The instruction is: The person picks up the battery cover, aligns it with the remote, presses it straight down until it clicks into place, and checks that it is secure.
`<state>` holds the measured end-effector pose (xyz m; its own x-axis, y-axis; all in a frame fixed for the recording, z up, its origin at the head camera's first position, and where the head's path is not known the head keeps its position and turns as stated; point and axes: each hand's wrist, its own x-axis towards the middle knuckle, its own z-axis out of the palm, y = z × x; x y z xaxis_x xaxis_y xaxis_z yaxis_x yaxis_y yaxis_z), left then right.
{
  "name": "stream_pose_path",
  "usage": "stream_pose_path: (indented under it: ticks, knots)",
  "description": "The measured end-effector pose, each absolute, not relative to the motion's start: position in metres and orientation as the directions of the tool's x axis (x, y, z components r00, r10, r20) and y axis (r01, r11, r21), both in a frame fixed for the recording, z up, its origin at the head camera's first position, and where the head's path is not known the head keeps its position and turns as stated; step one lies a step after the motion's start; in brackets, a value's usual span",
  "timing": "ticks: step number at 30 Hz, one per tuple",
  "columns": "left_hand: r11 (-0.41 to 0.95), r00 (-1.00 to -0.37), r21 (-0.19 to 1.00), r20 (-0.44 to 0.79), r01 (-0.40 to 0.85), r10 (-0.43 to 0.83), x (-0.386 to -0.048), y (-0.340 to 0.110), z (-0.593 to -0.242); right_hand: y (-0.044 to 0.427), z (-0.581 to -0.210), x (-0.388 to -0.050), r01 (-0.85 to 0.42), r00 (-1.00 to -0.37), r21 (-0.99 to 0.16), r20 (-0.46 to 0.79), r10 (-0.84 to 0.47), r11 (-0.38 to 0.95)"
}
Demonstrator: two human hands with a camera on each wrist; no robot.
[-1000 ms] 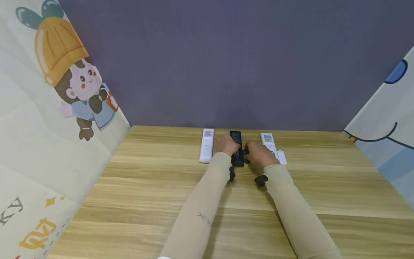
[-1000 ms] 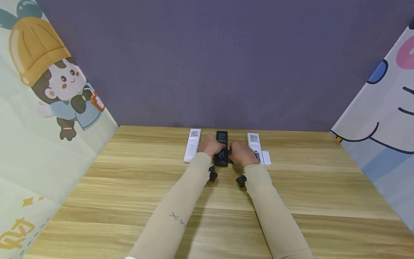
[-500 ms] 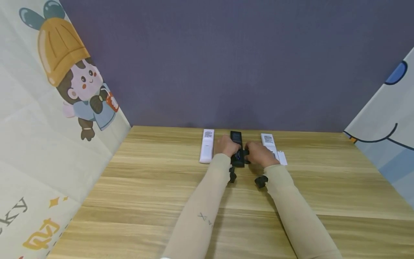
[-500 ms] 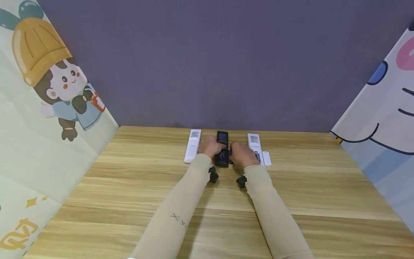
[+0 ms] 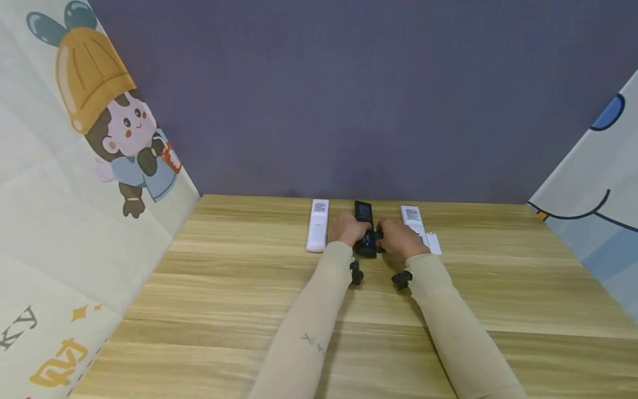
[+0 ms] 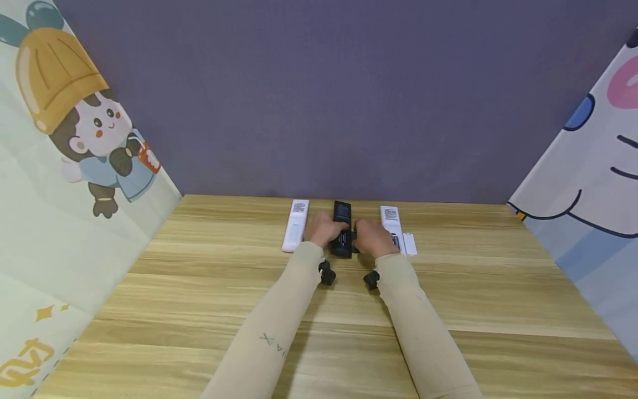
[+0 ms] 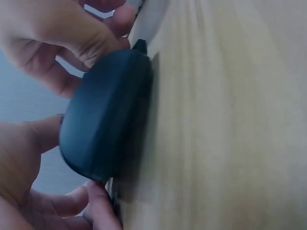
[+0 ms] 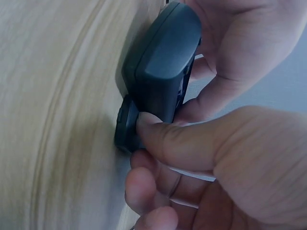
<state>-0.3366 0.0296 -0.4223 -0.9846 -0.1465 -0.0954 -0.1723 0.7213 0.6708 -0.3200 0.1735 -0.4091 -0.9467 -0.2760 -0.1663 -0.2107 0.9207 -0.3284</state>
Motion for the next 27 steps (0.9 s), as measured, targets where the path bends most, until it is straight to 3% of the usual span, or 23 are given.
stream_pose_path:
  ticks: [27]
  knots:
    - [0.657, -0.968, 0.723, -0.070, -0.214, -0.239, -0.3351, 0.0251, -0.4285, 0.1760, -0.4104, -0.3207, -0.225, -0.954, -0.334, -0.118, -0.277, 0.915]
